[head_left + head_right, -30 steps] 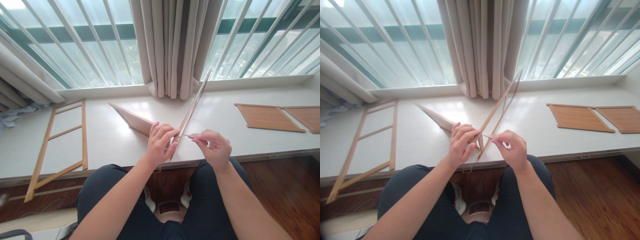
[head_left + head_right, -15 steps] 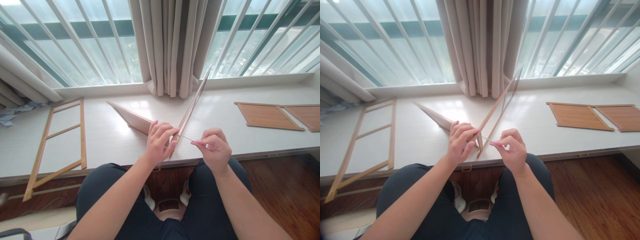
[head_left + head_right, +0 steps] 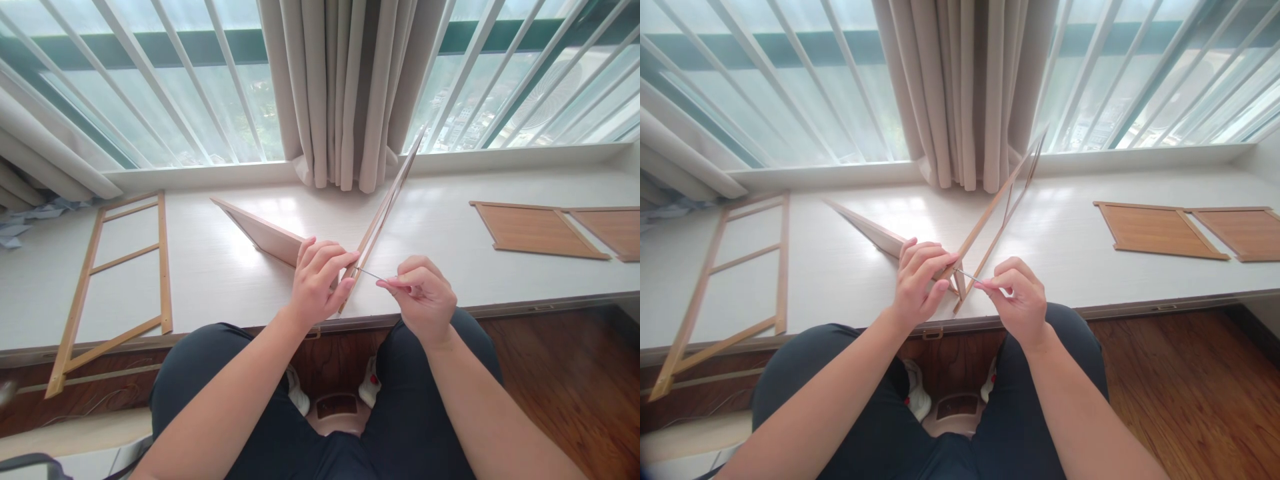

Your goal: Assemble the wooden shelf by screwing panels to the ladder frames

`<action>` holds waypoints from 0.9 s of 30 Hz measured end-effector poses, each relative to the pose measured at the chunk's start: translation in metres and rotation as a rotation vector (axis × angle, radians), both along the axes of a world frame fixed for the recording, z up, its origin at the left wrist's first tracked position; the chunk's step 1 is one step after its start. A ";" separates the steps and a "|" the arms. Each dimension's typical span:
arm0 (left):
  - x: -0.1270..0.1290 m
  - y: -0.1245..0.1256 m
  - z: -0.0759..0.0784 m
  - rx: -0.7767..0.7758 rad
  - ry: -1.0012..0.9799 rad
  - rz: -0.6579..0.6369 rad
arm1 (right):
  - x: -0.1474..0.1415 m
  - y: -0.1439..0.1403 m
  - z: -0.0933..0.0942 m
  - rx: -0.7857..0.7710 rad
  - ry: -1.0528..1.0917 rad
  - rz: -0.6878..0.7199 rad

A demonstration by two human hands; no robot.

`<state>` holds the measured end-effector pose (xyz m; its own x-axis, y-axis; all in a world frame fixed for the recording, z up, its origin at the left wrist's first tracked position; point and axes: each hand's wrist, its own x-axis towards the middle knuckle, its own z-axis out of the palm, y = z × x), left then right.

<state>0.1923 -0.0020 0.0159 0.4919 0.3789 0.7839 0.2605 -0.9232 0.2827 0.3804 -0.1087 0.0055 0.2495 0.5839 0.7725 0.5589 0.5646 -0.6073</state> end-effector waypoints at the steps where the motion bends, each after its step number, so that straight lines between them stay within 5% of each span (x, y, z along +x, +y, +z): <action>1: 0.000 0.000 0.000 0.004 -0.008 -0.006 | 0.000 0.000 0.000 0.004 -0.001 0.007; 17: 0.001 0.002 -0.001 0.018 -0.018 -0.022 | -0.003 -0.002 0.006 0.090 -0.152 -0.133; 27: 0.001 -0.001 0.001 0.001 0.016 0.013 | -0.006 0.005 -0.006 0.020 0.087 -0.069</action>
